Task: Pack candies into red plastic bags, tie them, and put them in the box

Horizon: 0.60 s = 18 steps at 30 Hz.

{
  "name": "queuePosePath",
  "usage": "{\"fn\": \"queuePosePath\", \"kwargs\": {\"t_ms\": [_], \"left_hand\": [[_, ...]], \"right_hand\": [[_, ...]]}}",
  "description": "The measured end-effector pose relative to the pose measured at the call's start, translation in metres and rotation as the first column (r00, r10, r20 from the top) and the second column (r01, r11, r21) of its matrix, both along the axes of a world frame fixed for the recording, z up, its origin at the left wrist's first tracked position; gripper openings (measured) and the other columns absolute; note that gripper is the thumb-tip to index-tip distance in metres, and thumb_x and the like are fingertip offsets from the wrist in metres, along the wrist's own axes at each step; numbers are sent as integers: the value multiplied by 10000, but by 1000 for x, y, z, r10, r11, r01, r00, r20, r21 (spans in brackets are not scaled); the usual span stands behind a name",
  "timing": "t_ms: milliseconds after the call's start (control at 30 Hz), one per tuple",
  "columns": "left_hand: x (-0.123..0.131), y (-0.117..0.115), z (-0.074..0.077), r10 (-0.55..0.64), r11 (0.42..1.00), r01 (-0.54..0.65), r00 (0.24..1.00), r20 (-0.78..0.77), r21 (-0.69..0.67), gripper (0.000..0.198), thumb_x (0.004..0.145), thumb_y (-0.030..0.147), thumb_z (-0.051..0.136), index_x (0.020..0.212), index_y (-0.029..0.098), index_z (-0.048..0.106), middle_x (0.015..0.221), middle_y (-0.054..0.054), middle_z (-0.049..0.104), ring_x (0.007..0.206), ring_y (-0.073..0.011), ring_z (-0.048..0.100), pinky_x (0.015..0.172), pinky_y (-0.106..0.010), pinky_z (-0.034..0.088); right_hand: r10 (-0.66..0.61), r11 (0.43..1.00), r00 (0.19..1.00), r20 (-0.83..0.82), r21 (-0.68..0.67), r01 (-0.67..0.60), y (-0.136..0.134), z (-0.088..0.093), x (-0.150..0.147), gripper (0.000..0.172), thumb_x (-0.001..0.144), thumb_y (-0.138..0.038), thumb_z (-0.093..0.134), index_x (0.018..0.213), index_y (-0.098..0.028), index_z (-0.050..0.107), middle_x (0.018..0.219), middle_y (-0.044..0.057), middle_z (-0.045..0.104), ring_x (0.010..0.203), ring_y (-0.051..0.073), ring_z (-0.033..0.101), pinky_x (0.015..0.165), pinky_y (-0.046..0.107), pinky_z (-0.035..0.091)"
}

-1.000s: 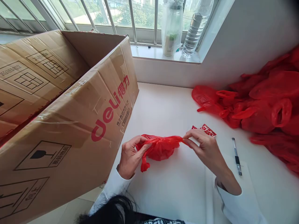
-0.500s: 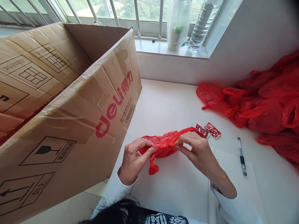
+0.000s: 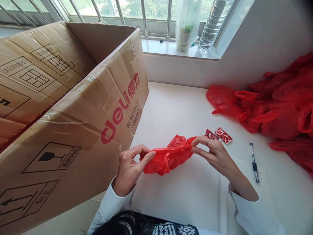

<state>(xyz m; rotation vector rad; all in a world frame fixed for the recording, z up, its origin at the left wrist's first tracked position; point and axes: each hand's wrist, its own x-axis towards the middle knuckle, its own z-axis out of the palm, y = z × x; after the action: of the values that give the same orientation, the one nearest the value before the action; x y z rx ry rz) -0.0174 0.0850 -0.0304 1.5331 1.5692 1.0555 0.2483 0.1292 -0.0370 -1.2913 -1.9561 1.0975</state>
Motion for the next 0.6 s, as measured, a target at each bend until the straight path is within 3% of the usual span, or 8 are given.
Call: {"fn": "queuePosePath", "kwargs": {"t_ms": [233,300,333,400,433,533,600], "left_hand": [[-10,-6,-16,93,996,-93,995,21,-11,277,881,391,526,714,174,569,627,22,578,557,-109,550,539,-219,471],[-7,-10,-9,96,995,-96,995,-38,-1,209,854,378,595,936,186,611,854,-15,647,719,-141,615,674,-263,514],[-4,-12,-3,87,996,-83,991,-105,40,287,839,366,630,1073,204,593,1017,-42,641,856,-168,626,773,-297,517],[6,-13,11,24,978,45,946,-322,203,425,836,322,657,1233,241,530,1249,-71,553,1111,-227,551,955,-377,460],[13,-13,18,-29,943,173,893,-449,283,404,850,306,646,1234,241,537,1277,-75,538,1172,-248,506,996,-407,433],[37,-13,28,-211,762,564,680,-702,317,305,886,361,596,1136,188,598,1121,-81,634,1107,-273,527,937,-439,461],[50,-15,25,-275,696,660,607,-745,281,387,880,466,568,1086,141,606,957,-78,672,996,-278,576,847,-449,485]], "right_hand": [[34,996,997,67,-80,-29,0,-6,24,225,904,-409,522,822,-213,596,803,-1,611,736,151,545,651,271,395],[79,995,990,119,-65,-72,-1,-2,23,223,888,-438,547,855,-220,583,848,7,615,763,155,549,619,261,397],[81,996,987,137,-40,-76,-2,1,21,238,866,-462,577,887,-226,580,867,11,615,786,161,550,618,260,401],[65,996,985,163,48,-73,-2,8,11,321,810,-513,641,969,-241,581,892,14,621,837,177,545,664,274,416],[73,991,981,182,98,-92,-2,11,5,361,790,-532,657,1004,-249,584,889,11,627,843,180,537,703,289,419],[181,954,943,280,185,-238,-2,19,-9,348,815,-550,618,1011,-263,597,868,-6,646,790,168,511,768,329,394],[239,937,911,337,167,-307,-5,20,-10,278,868,-507,570,967,-249,604,859,-9,649,772,162,504,773,338,382]]}}
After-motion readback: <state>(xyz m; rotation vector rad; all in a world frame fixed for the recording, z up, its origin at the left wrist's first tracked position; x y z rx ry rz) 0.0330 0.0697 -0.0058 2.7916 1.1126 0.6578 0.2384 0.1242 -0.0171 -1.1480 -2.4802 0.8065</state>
